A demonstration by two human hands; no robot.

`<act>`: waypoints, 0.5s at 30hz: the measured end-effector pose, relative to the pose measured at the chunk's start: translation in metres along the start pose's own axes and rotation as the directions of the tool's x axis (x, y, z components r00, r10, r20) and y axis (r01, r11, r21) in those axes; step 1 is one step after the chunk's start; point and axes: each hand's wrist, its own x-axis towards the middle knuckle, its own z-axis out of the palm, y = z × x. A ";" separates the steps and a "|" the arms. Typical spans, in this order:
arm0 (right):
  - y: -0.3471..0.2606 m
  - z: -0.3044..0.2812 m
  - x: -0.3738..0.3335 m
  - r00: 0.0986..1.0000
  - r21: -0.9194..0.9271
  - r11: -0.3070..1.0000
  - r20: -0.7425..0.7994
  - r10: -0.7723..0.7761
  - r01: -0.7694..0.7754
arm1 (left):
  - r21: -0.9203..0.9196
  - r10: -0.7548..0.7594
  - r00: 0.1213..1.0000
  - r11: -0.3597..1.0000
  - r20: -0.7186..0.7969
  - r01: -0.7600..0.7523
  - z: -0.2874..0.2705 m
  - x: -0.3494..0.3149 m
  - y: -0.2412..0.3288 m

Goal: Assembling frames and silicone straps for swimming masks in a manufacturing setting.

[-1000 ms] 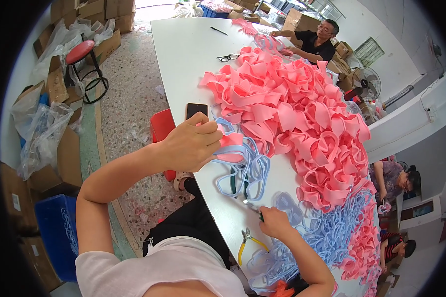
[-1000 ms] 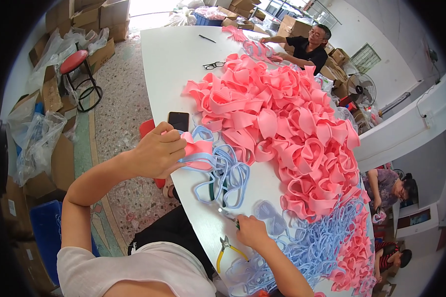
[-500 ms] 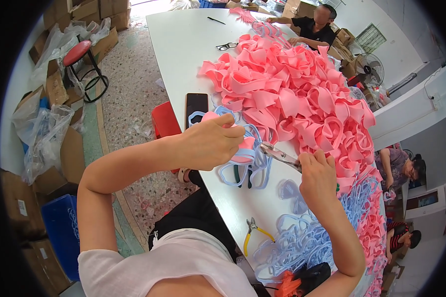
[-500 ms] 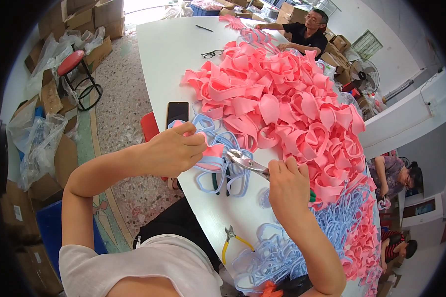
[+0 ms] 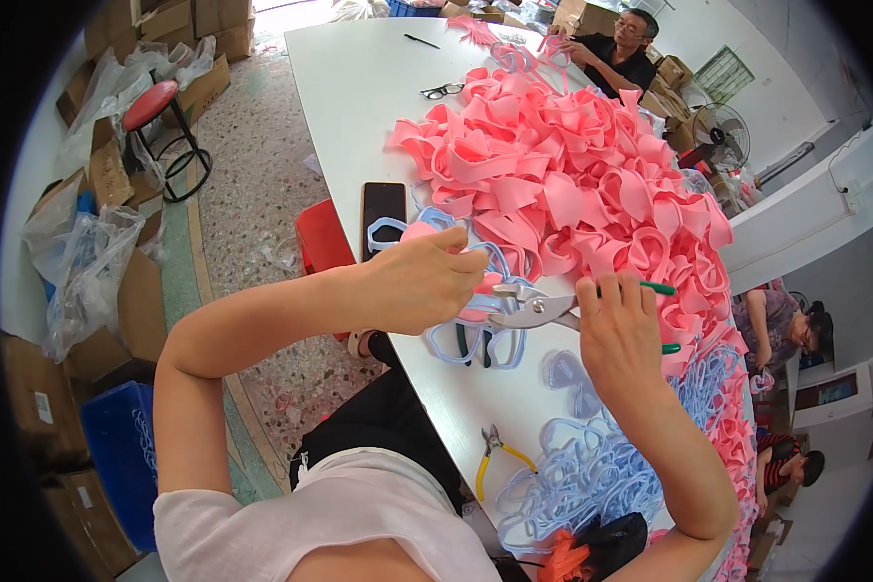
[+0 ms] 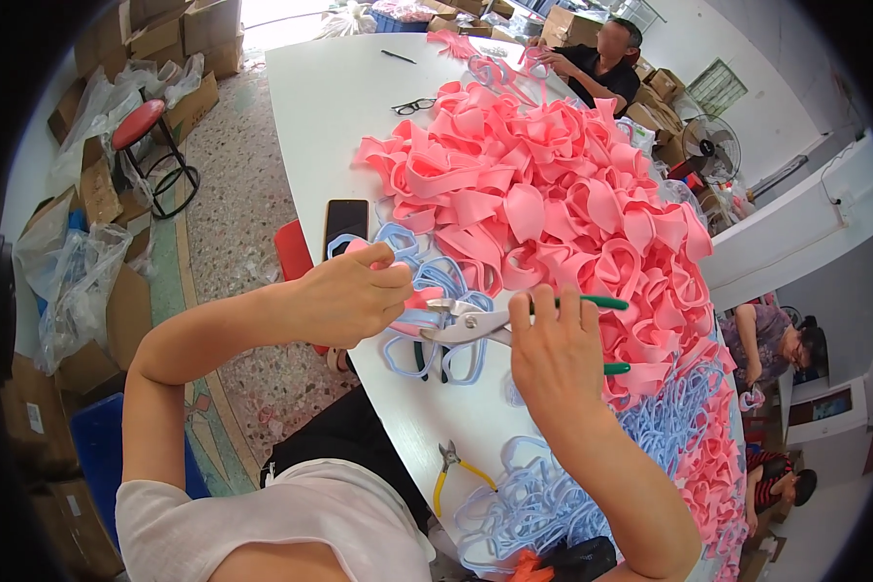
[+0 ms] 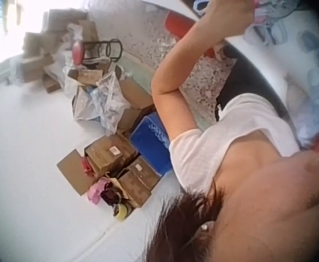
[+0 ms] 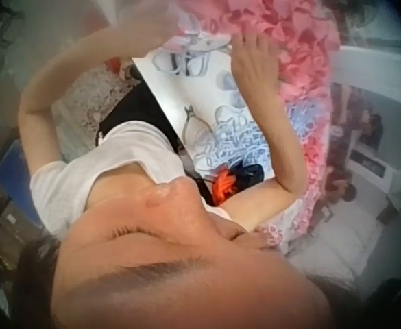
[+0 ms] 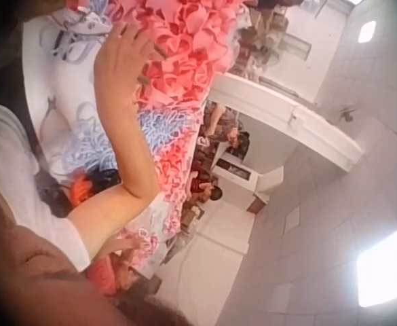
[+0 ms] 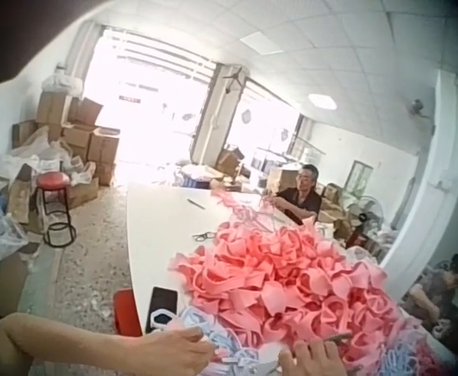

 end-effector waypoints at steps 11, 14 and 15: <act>-0.018 -0.022 0.030 0.975 -0.311 0.925 0.101 -0.198 0.220 | -0.014 0.040 0.997 0.999 -0.072 -0.041 0.009 0.007 0.015; -0.020 -0.024 0.034 0.952 -0.399 0.865 0.151 -0.267 0.306 | -0.015 0.042 0.996 0.999 -0.075 -0.043 0.008 0.006 0.016; -0.020 -0.022 0.036 0.945 -0.422 0.845 0.150 -0.292 0.328 | -0.017 0.044 0.996 0.999 -0.073 -0.046 0.010 0.005 0.015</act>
